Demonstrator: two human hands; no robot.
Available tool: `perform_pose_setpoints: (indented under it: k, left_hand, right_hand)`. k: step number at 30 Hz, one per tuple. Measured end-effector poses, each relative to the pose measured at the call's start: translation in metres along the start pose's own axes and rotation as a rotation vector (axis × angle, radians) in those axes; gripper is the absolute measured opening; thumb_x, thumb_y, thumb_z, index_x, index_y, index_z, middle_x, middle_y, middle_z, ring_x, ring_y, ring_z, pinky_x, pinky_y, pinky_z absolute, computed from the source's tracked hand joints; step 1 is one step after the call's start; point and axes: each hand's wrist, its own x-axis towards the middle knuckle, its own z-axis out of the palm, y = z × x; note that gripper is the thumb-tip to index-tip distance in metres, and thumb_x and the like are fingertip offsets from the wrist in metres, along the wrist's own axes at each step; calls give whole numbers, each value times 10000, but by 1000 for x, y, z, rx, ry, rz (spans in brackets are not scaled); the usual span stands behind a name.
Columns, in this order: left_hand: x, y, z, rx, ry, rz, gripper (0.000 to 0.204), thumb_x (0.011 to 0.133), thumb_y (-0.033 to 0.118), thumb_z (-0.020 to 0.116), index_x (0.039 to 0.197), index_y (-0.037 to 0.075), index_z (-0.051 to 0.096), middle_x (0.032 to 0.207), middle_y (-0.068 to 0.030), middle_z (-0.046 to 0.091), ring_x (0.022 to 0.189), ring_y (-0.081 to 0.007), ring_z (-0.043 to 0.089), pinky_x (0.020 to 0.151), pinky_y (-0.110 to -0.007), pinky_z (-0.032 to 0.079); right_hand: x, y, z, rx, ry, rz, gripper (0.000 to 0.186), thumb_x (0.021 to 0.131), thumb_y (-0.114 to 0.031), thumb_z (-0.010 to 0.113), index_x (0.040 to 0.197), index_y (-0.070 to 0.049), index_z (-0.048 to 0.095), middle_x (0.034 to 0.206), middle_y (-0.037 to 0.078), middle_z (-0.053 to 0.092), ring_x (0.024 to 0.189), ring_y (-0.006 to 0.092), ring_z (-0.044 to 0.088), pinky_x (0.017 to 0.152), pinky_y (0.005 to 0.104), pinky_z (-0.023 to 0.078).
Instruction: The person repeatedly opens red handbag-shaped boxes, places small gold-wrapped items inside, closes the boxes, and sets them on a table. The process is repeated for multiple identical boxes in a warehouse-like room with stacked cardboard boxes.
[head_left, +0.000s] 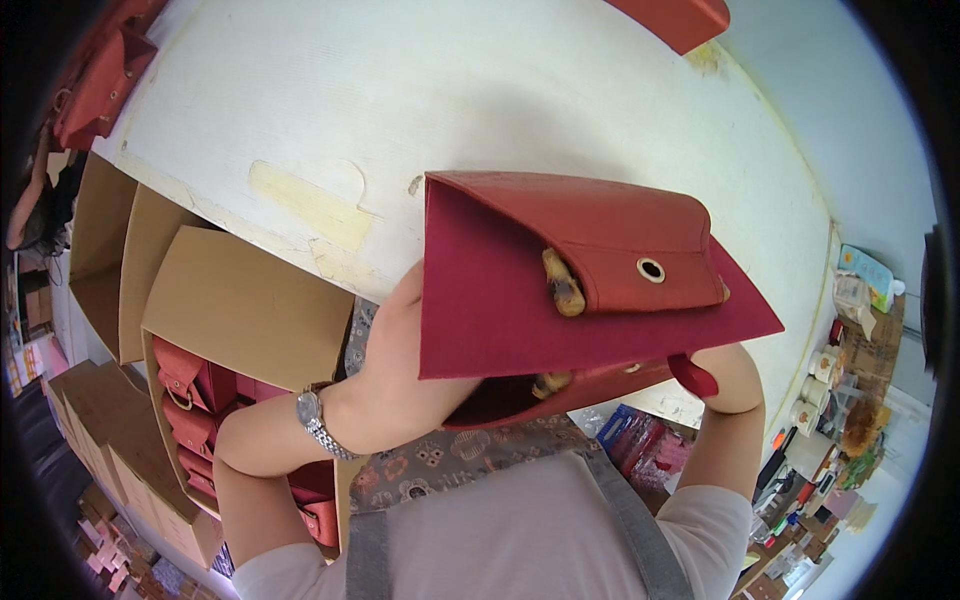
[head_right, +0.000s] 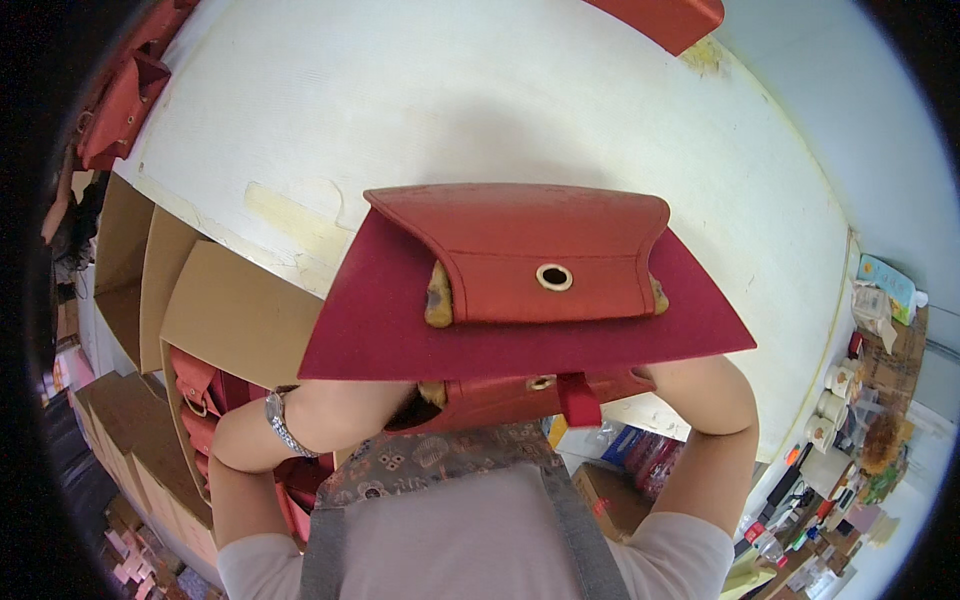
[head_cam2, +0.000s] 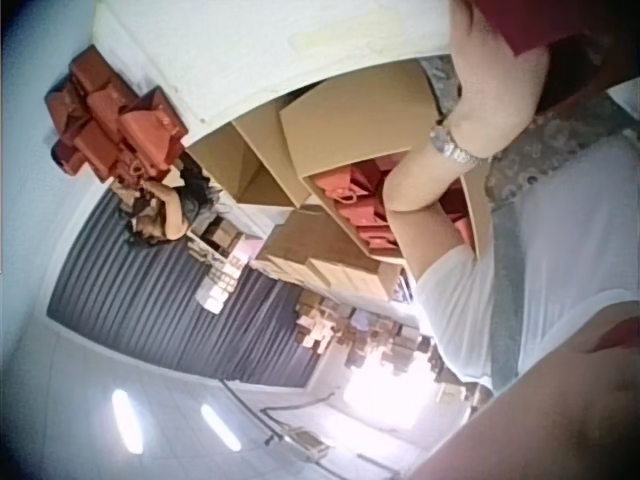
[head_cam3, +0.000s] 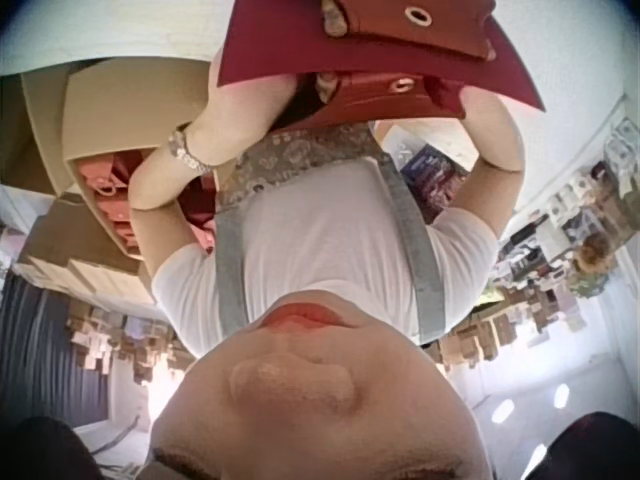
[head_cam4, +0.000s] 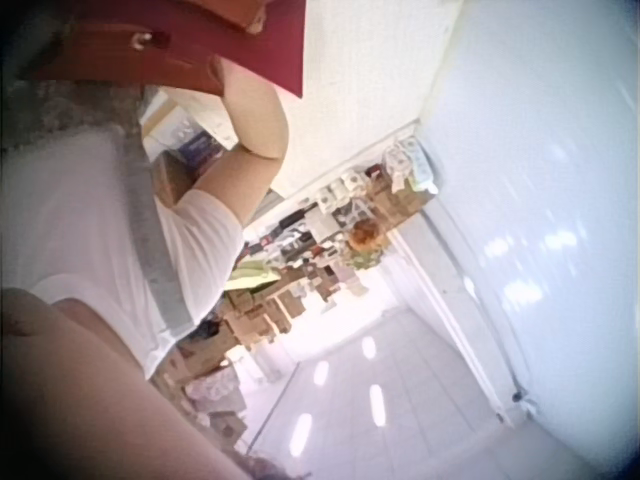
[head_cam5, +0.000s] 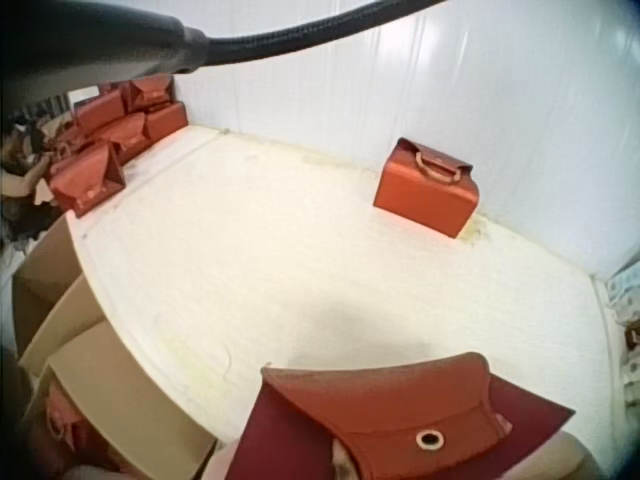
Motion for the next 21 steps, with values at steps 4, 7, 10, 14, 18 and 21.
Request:
perform_pose_setpoints:
  k: [4, 7, 10, 14, 18, 21]
  left_hand:
    - [2, -2, 6, 260, 42, 79, 342, 738, 91, 668, 1076, 61, 635, 1069, -99, 625, 1007, -262, 597, 831, -320, 502]
    - [5, -4, 12, 511, 89, 169, 319, 735, 96, 638, 1053, 67, 642, 1042, -86, 632, 983, -244, 602, 832, -314, 486]
    - [5, -6, 16, 559, 74, 83, 311, 735, 117, 613, 1042, 86, 653, 1012, -61, 640, 1017, -229, 585, 909, -334, 437]
    - [3, -8, 18, 576, 69, 133, 350, 788, 150, 594, 1128, 76, 634, 1143, -72, 626, 1113, -222, 543, 1027, -433, 349]
    - [9, -13, 21, 720, 92, 157, 458, 815, 179, 582, 1255, 53, 565, 1272, -121, 567, 1202, -231, 502, 1070, -487, 302]
    - [11, -16, 21, 475, 33, 108, 478, 898, 95, 527, 1358, 29, 417, 1330, -130, 512, 1247, -223, 474, 1081, -458, 318]
  right_hand:
    - [0, -4, -3, -292, -92, 48, 271, 880, -56, 607, 1148, -24, 631, 1039, 110, 688, 1000, 229, 650, 870, 334, 509]
    - [12, -6, 1, -447, -150, 89, 263, 884, -62, 608, 1142, -22, 633, 1025, 106, 693, 989, 228, 654, 860, 333, 512]
    - [20, -4, 0, -556, -164, 100, 256, 887, -68, 608, 1137, -21, 636, 1011, 101, 698, 979, 227, 657, 851, 332, 515]
    - [8, -5, -22, -503, 28, 36, 247, 891, -77, 609, 1130, -19, 639, 992, 96, 705, 965, 225, 662, 838, 330, 519]
    - [-14, -15, -43, 6, 403, -13, 260, 878, -98, 646, 1118, 1, 644, 995, 110, 702, 925, 199, 662, 839, 326, 508]
    - [-24, -18, -35, -151, 202, -15, 325, 843, -141, 700, 1133, -11, 631, 1022, 119, 685, 930, 214, 662, 823, 331, 510]
